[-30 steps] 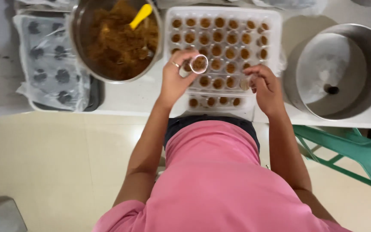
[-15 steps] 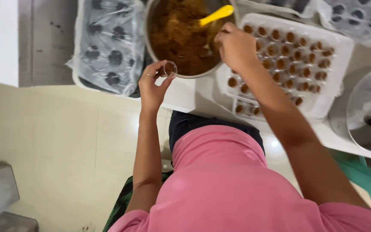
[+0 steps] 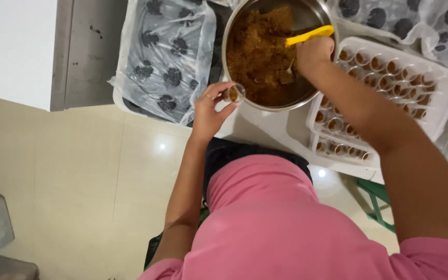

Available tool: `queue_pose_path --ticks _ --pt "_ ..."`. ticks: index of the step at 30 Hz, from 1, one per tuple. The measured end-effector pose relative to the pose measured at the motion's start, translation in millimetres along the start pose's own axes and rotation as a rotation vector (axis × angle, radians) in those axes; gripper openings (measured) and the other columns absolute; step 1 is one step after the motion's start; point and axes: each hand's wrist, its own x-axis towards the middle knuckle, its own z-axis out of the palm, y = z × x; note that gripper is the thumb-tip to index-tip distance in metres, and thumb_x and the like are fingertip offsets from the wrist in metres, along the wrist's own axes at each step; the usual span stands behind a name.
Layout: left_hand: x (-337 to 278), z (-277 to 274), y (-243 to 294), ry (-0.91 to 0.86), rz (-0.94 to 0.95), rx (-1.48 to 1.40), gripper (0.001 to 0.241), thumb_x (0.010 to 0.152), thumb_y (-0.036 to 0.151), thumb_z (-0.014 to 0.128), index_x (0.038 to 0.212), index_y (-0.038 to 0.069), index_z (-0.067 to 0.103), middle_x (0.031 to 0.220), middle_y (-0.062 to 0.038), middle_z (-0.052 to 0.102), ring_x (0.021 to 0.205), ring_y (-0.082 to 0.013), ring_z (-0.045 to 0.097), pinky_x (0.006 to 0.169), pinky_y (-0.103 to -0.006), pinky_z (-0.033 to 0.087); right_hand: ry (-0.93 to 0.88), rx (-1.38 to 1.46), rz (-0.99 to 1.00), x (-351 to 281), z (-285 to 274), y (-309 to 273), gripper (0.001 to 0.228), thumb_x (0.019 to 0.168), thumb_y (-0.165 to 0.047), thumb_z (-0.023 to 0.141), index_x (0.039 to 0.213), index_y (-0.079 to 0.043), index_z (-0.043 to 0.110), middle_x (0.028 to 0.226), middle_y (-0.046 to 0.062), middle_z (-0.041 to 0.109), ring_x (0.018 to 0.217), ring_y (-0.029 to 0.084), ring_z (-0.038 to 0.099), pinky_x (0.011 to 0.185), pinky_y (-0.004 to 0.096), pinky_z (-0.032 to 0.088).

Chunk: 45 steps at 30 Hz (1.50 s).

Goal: Fill small plastic cups with a food mixture using a spoon.

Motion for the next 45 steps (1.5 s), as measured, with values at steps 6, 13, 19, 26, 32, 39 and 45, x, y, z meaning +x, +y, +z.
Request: queue_pose_path --ticks 6,13,19,26,32,39,45 --pt "23 -18 11 -0.063 -0.060 -0.056 0.047 0.087 -0.004 0.083 0.131 0.003 0.067 0.126 -0.008 0.064 0.105 -0.0153 0.064 0.099 -0.0308 0.059 -0.094 -0.096 -0.009 21 22 -3 0.021 0.088 -0.023 0.067 0.100 -0.013 0.082 0.092 0.004 0.080 0.074 0.026 0.076 0.041 0.038 0.043" --pt "35 -22 -2 -0.068 -0.036 -0.123 0.045 0.090 -0.005 0.080 0.132 0.003 0.066 0.129 -0.008 0.064 0.116 -0.0155 0.069 0.103 -0.0303 0.060 -0.081 -0.098 -0.034 -6 23 5 0.019 0.090 -0.013 0.067 0.098 -0.016 0.084 0.094 0.003 0.080 0.079 0.027 0.075 0.054 0.041 0.047" --pt "38 -15 -7 -0.092 -0.017 -0.189 0.046 0.090 -0.007 0.080 0.133 0.002 0.065 0.132 -0.010 0.063 0.122 -0.0194 0.067 0.106 -0.0331 0.059 0.158 -0.121 -0.060 -76 -26 24 0.021 0.078 -0.018 0.072 0.096 -0.015 0.083 0.112 0.008 0.070 0.097 0.030 0.068 0.068 0.043 0.053" --pt "37 -7 -3 -0.131 -0.006 -0.165 0.046 0.090 -0.005 0.081 0.132 0.003 0.063 0.132 -0.009 0.065 0.123 -0.0191 0.068 0.109 -0.0344 0.059 0.229 0.256 0.013 -189 -64 26 0.014 0.100 -0.024 0.068 0.094 -0.012 0.070 0.073 0.009 0.065 0.074 0.029 0.067 0.055 0.046 0.051" --pt "32 3 -11 -0.178 -0.038 -0.221 0.046 0.092 -0.004 0.079 0.134 0.004 0.062 0.130 -0.007 0.066 0.116 -0.0158 0.069 0.105 -0.0332 0.060 0.554 0.556 0.226 -232 -18 -21 0.020 0.104 -0.025 0.071 0.094 -0.010 0.062 0.081 0.013 0.062 0.069 0.033 0.063 0.051 0.046 0.049" --pt "29 13 7 -0.225 0.007 -0.073 0.046 0.090 -0.004 0.081 0.132 0.003 0.065 0.125 -0.008 0.067 0.110 -0.0148 0.068 0.103 -0.0317 0.060 0.641 0.762 0.318 -245 -26 -33 0.015 0.101 -0.014 0.075 0.094 -0.008 0.063 0.084 0.011 0.066 0.070 0.031 0.065 0.055 0.045 0.049" --pt "27 17 13 -0.230 0.056 0.122 0.048 0.084 -0.005 0.081 0.129 0.005 0.067 0.123 -0.009 0.069 0.106 -0.0186 0.070 0.093 -0.0299 0.058 0.897 1.514 0.332 -274 -50 -21 0.010 0.109 0.001 0.067 0.103 -0.003 0.060 0.087 0.006 0.070 0.073 0.010 0.065 0.061 0.025 0.048"
